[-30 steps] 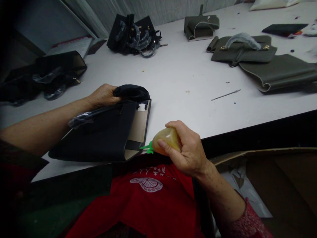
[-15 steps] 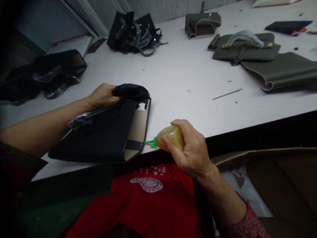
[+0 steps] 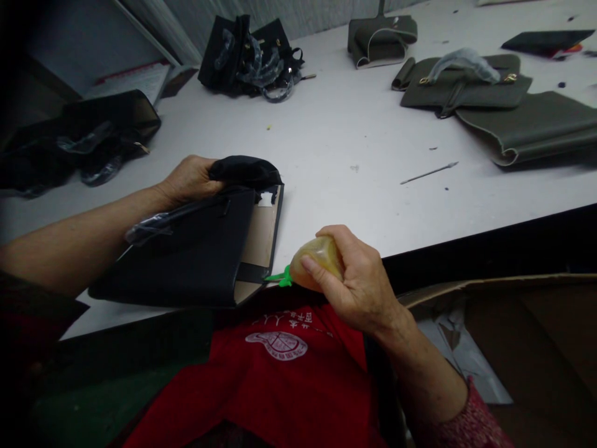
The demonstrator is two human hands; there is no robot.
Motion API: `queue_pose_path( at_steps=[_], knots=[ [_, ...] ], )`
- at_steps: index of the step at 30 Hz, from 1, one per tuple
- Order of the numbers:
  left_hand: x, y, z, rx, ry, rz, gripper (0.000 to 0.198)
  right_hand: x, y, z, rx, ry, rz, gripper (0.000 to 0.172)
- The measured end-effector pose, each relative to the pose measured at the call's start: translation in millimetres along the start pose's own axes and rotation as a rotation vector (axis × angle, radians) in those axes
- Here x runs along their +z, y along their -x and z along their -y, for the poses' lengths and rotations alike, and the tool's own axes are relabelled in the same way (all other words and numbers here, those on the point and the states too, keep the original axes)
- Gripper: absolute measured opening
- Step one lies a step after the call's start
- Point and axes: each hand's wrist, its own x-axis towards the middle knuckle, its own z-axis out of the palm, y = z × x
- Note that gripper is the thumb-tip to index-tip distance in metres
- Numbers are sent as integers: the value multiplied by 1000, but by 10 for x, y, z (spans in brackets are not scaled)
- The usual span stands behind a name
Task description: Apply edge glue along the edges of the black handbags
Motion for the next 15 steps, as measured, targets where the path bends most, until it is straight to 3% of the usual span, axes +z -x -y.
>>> queue_pose_path(
  at_steps=[5,10,15],
  knots=[
    [-34,22,-33,-9,-28,30,40,-20,-9,9,45,-22,-86,27],
    [-43,29,-29,-18,-29,42,37,-9,-18,10,30,-29,-6,26],
    [-56,31,-45,-23,-48,45,37,-36,-25,41,69,-76,-66,25]
  ],
)
